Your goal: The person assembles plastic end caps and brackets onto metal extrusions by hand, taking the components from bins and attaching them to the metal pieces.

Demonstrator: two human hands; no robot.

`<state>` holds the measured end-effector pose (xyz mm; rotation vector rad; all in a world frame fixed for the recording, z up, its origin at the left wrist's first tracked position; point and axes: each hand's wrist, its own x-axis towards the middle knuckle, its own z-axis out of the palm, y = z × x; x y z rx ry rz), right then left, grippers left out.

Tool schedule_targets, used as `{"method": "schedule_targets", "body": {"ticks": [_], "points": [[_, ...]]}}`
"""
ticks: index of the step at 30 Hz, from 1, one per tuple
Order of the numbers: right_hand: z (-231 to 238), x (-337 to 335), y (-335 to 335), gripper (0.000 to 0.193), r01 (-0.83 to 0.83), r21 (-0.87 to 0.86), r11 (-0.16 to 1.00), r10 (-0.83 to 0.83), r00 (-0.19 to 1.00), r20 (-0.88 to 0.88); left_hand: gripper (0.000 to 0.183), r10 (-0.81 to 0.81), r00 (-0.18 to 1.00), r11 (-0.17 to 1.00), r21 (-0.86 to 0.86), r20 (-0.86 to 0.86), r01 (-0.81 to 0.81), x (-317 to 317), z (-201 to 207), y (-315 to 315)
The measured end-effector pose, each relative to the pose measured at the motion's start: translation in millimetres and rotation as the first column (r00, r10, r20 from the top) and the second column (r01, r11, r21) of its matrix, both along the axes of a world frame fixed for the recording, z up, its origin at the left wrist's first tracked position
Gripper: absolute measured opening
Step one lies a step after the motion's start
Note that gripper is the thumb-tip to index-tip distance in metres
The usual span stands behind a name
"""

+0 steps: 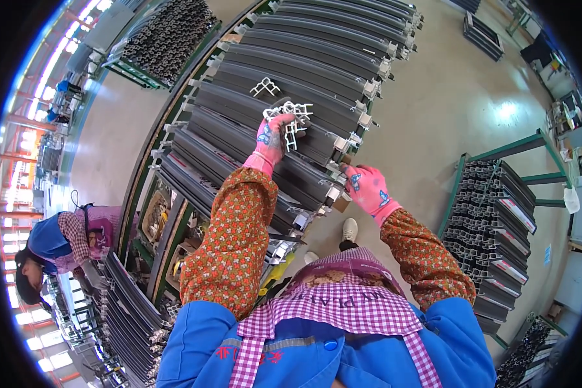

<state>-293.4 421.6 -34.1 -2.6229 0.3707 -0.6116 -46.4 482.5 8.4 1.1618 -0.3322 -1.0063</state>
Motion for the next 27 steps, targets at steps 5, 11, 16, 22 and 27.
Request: {"method": "schedule_targets", "body": {"ticks": [5, 11, 16, 22, 27], "points": [[11, 2, 5, 0.018, 0.094, -0.021, 0.995, -0.097, 0.963, -0.250, 0.044, 0.006, 0.999, 1.000, -0.027, -0.035, -0.007, 2, 1, 3], [18, 9, 0, 0.018, 0.093, 0.041, 0.995, -0.069, 0.911, -0.407, 0.043, 0.012, 0.998, 0.998, -0.067, -0.069, -0.016, -4, 6, 1], [33, 12, -4, 0.019, 0.116, 0.075, 0.990, -0.083, 0.934, -0.347, 0.042, 0.009, 0.997, 0.997, -0.072, -0.072, -0.014, 0, 3, 1], [34, 5, 3, 0.012, 0.039, 0.124, 0.991, -0.022, 0.990, -0.141, 0.048, -0.011, 1.000, 1.000, -0.028, -0.028, 0.011, 1, 5, 2], [19, 15, 2, 0.020, 0.102, 0.287, 0.953, -0.066, 0.989, -0.134, 0.043, -0.032, 0.999, 0.999, -0.027, -0.044, 0.031, 0, 3, -2]]}}
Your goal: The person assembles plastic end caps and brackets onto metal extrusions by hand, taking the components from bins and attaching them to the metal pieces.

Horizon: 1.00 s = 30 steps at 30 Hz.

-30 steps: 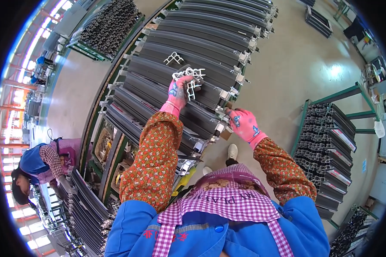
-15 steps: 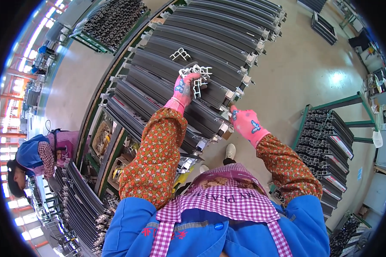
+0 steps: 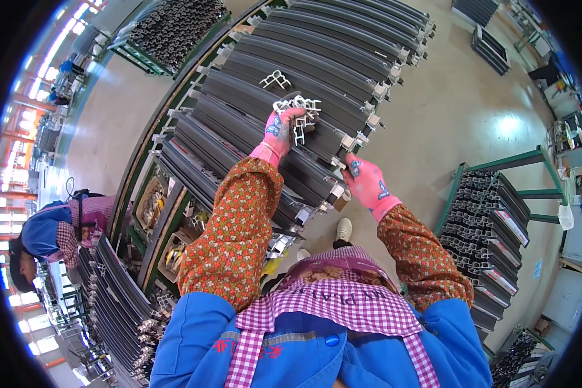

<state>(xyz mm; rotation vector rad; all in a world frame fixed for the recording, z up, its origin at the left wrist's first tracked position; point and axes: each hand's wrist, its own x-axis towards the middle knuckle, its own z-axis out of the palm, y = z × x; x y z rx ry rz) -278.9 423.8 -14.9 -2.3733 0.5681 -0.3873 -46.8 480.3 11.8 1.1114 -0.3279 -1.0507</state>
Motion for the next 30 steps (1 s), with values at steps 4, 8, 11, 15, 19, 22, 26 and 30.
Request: {"method": "schedule_targets", "body": {"ticks": [4, 8, 11, 15, 19, 22, 26, 30], "points": [[9, 2, -3, 0.036, -0.035, 0.181, 0.983, 0.024, 0.998, 0.061, 0.041, 0.036, 0.999, 0.999, -0.018, -0.003, -0.036, 5, -5, 4], [16, 9, -7, 0.016, -0.094, -0.112, 0.989, 0.089, 0.995, -0.047, 0.040, 0.003, 1.000, 1.000, 0.010, -0.023, -0.003, 7, -5, 1], [6, 13, -2, 0.012, -0.093, -0.051, 0.994, 0.089, 0.994, -0.062, 0.040, 0.060, 0.996, 0.997, -0.038, -0.069, -0.063, 1, -1, 2], [1, -7, 4, 0.010, -0.036, -0.176, 0.984, 0.051, 0.995, 0.080, 0.036, 0.074, 0.997, 0.997, -0.019, -0.029, -0.075, 2, 1, 5], [2, -3, 2, 0.012, -0.023, -0.092, 0.996, 0.021, 1.000, -0.020, 0.029, 0.049, 0.999, 0.999, 0.009, -0.020, -0.048, 3, -2, 2], [11, 12, -2, 0.012, -0.001, -0.018, 1.000, 0.000, 0.999, -0.048, 0.027, 0.055, 0.998, 0.998, -0.022, -0.022, -0.055, 3, -1, -2], [19, 10, 0, 0.030, 0.055, 0.417, 0.907, -0.065, 0.998, 0.010, 0.033, 0.029, 0.997, 0.999, -0.035, -0.075, -0.032, 10, -6, 2], [-14, 15, -6, 0.014, 0.142, 0.841, 0.523, -0.243, 0.970, -0.013, 0.031, 0.039, 0.997, 0.997, -0.061, -0.067, -0.043, 3, -6, -2]]}}
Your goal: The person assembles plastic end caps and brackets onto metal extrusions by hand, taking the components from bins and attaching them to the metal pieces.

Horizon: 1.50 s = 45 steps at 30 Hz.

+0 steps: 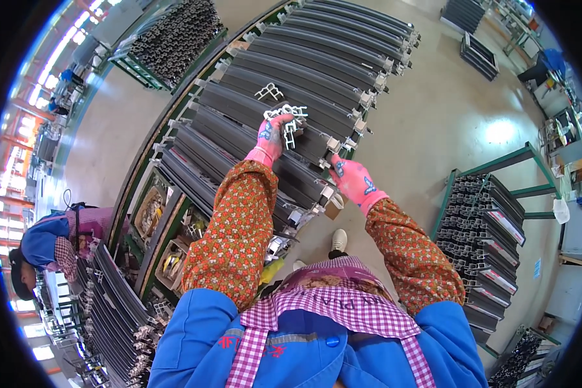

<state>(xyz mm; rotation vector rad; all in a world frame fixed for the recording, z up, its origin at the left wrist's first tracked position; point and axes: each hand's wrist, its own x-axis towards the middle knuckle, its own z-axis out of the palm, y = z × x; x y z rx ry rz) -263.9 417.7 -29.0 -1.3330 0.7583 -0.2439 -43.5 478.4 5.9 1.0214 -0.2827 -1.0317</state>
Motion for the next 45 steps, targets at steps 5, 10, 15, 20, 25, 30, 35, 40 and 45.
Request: {"method": "schedule_targets", "body": {"ticks": [5, 10, 15, 20, 25, 30, 35, 40, 45], "points": [[-5, -4, 9, 0.008, -0.142, -0.686, 0.713, 0.145, 0.988, -0.054, 0.033, 0.033, 0.996, 0.998, 0.056, 0.088, -0.038, -2, 3, 7], [16, -4, 18, 0.008, -0.190, -0.761, 0.620, 0.079, 0.980, -0.181, 0.030, 0.047, 0.996, 0.998, 0.034, 0.080, -0.050, -2, 0, 6], [10, 4, 10, 0.013, -0.058, -0.185, 0.981, 0.035, 0.992, -0.124, 0.045, 0.005, 1.000, 1.000, 0.014, -0.026, -0.004, 8, -4, 5], [-5, 8, 7, 0.026, -0.066, -0.474, 0.878, 0.085, 0.996, 0.018, 0.046, 0.024, 0.999, 0.999, 0.030, -0.028, -0.023, 11, -8, 6], [5, 3, 0, 0.024, -0.156, -0.467, 0.870, 0.120, 0.987, -0.106, 0.030, -0.011, 1.000, 0.999, 0.051, -0.011, 0.012, -2, 4, -2], [43, 2, 5, 0.029, -0.209, -0.718, 0.664, 0.162, 0.978, -0.134, 0.028, -0.002, 1.000, 0.997, 0.076, 0.021, 0.000, 11, 0, 13], [118, 35, -15, 0.034, 0.134, -0.934, 0.332, 0.274, 0.934, 0.231, 0.026, -0.269, 0.961, 0.961, 0.084, 0.067, 0.263, -12, 40, 26], [136, 62, -7, 0.043, -0.139, -0.990, 0.008, 0.444, 0.888, -0.121, 0.025, -0.375, 0.926, 0.926, 0.054, 0.033, 0.373, -21, 63, 60], [135, 48, 16, 0.034, -0.161, -0.985, 0.055, 0.366, 0.922, -0.131, 0.032, -0.349, 0.919, 0.927, 0.073, -0.183, 0.367, -23, 56, 93]]}}
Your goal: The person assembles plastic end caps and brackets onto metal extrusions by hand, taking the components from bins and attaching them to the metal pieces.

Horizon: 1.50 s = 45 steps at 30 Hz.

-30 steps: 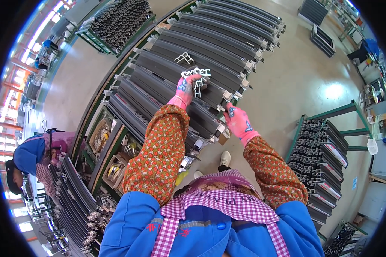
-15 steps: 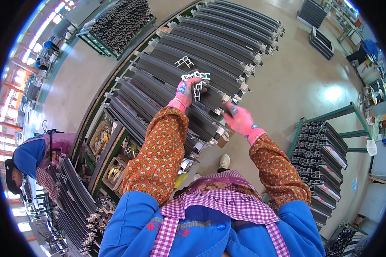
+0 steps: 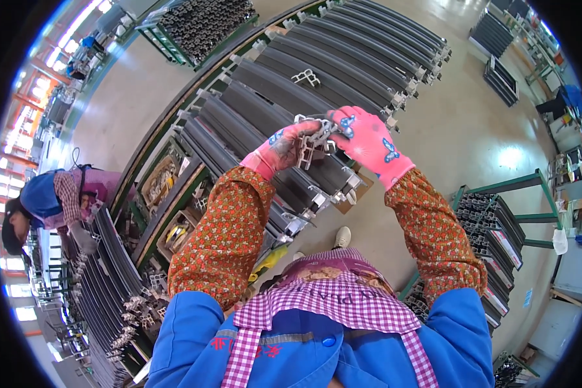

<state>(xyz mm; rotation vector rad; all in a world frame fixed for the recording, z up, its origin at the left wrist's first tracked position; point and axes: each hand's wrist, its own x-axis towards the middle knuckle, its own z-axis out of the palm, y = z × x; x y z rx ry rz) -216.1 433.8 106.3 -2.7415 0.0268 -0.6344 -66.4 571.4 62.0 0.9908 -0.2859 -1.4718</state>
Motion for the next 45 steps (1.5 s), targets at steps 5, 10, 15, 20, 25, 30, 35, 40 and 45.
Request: {"method": "schedule_targets", "body": {"ticks": [5, 10, 15, 20, 25, 30, 35, 40, 45], "points": [[-31, -52, 27, 0.017, 0.088, 0.741, 0.666, -0.202, 0.977, 0.065, 0.026, 0.156, 0.987, 0.987, -0.040, -0.030, -0.157, 10, -12, 10], [-121, -108, 83, 0.023, 0.090, 0.979, 0.184, -0.458, 0.889, 0.004, 0.029, 0.219, 0.938, 0.976, -0.058, 0.268, -0.211, 15, -30, -12], [-167, -107, 100, 0.017, 0.251, 0.912, 0.325, -0.580, 0.815, -0.018, 0.019, 0.176, 0.977, 0.977, 0.099, 0.119, -0.188, 32, -45, -26], [-166, -117, 102, 0.015, 0.394, 0.592, 0.703, -0.572, 0.808, 0.142, 0.028, 0.160, 0.975, 0.979, 0.106, 0.152, -0.177, 36, -43, -25], [-161, -117, 108, 0.013, 0.524, 0.454, 0.721, -0.571, 0.820, -0.040, 0.021, 0.208, 0.973, 0.969, 0.115, 0.098, -0.218, 35, -43, -27], [-133, -99, 97, 0.018, 0.512, 0.201, 0.835, -0.506, 0.858, -0.087, 0.020, 0.196, 0.977, 0.973, 0.107, 0.089, -0.205, 33, -40, -28], [-106, -103, 108, 0.015, 0.441, 0.594, 0.673, -0.431, 0.886, -0.170, 0.028, 0.189, 0.976, 0.971, 0.127, 0.104, -0.202, 35, -39, -25], [-124, -84, 106, 0.015, 0.478, 0.442, 0.759, -0.459, 0.874, -0.158, 0.020, 0.247, 0.968, 0.964, 0.090, 0.030, -0.249, 30, -39, -30], [-93, -90, 116, 0.029, 0.443, 0.511, 0.736, -0.382, 0.896, -0.226, 0.021, 0.207, 0.974, 0.977, 0.077, -0.092, -0.200, 35, -42, -11]]}}
